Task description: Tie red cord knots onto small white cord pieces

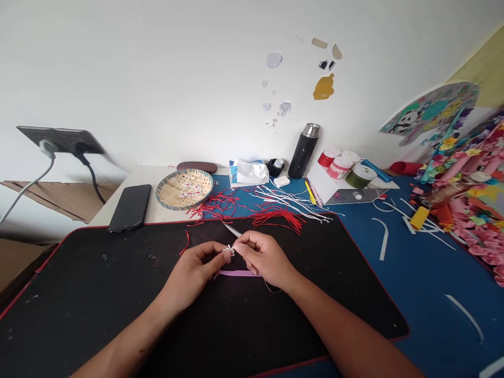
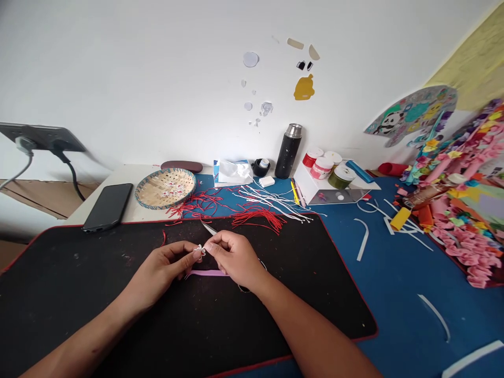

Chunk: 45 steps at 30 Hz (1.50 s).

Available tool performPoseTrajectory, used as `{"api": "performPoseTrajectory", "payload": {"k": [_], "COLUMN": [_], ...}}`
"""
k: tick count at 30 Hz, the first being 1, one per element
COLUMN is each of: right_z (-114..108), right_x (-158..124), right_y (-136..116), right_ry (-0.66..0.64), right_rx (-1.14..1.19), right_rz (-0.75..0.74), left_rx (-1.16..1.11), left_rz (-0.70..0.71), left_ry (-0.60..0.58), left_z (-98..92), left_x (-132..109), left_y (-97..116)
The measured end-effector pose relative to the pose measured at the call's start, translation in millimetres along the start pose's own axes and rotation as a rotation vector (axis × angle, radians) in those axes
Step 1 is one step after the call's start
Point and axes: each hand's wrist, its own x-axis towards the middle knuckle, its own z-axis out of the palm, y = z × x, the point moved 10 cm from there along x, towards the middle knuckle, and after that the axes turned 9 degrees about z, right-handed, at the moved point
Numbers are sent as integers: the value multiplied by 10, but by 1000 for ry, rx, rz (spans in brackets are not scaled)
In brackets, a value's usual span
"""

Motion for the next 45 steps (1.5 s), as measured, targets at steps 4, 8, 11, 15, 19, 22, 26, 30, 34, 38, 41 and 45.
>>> {"api": "performPoseTrajectory", "payload": {"k": [4,8,11,15,19,22,26,30,34,38,41,45], "right_z": [1,8,4,-4,-8,-6,0,2,11,18,16,15], "right_x": [11,13,9,7,10,11,9,9,17,26,29,40], "right_y": [24,32,26,30,29,28,39,51,38,14,4,22], "right_ry": [-2,-2,9,26,35,36,36,49,41,20,14,19], "right_rx": [-5,-11,-13,-31,-52,-63,-75,-74,-24,25,33,30], "right_rz": [2,3,-5,-9,-20,-28,-25,-19,-24,-33,-39,-44], "left_rx": [-9,-14,-7,7,13,12,11,16,-15,-83,-133,-172], "left_rz": [-22,-32,-37,-43,-51,-63,-65,-62,-45,-24,3,21], "left_ry": [-4,-3,-5,-11,-14,-19,-17,-16,-12,9,24,44], "left_z": [8,15,18,19,23,29,28,30,34,30,30,30], "left_x": [-10,-9,-5,-5,-8,-12,-13,-9,-2,13,27,35], "left_y": [-18,-18,-14,-8,-12,-26,-30,-34,-53,-84,-91,-105]}}
